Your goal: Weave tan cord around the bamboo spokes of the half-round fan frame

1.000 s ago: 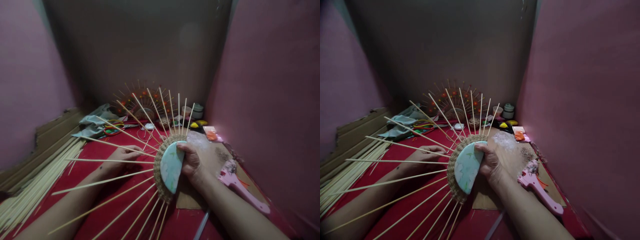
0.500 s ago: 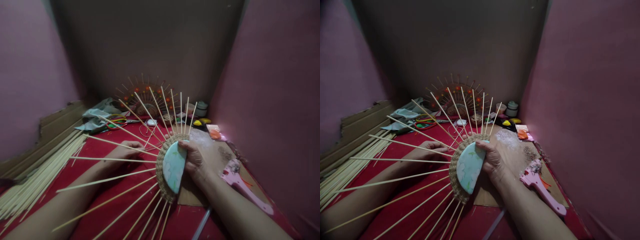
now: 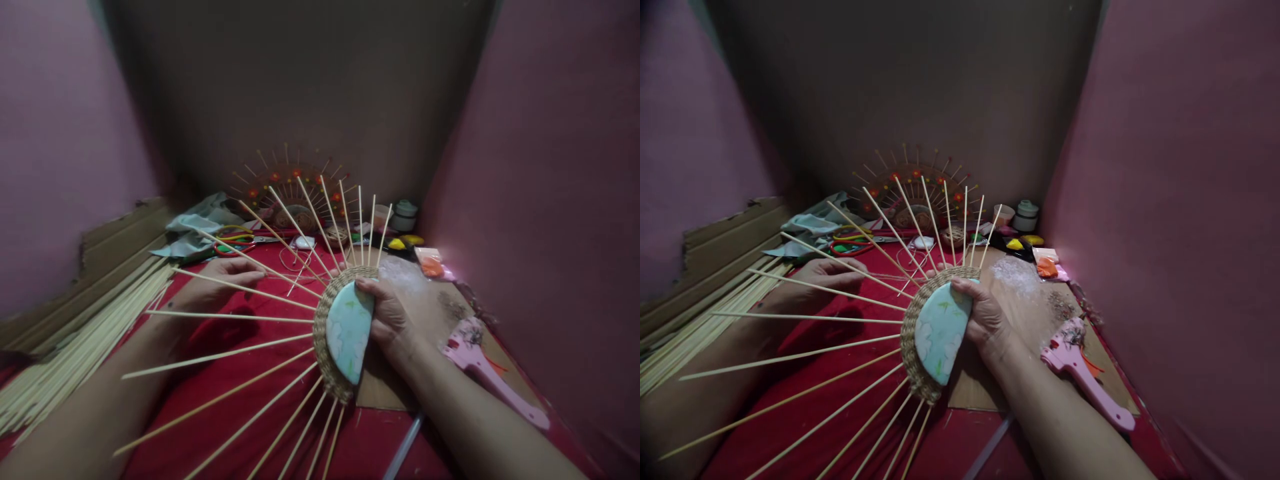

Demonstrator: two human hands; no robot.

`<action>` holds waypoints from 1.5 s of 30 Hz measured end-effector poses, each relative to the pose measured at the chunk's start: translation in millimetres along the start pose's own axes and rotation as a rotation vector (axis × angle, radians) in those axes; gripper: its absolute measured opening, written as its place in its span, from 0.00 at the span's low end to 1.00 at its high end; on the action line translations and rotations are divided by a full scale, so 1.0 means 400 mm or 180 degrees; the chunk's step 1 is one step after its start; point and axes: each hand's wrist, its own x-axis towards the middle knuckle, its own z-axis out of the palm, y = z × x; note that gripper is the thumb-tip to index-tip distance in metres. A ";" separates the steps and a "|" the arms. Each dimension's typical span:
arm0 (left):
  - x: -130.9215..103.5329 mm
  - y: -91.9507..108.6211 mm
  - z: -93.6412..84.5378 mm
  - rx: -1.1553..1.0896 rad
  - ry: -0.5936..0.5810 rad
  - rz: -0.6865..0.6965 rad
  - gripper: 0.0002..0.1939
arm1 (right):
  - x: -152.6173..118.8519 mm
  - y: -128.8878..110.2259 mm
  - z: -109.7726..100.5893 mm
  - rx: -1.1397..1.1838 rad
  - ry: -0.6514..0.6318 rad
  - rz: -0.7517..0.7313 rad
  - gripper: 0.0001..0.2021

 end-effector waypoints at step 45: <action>0.018 0.080 -0.074 0.1225 -0.0229 0.0477 0.08 | -0.004 -0.018 0.008 0.0334 0.0544 -0.0046 0.04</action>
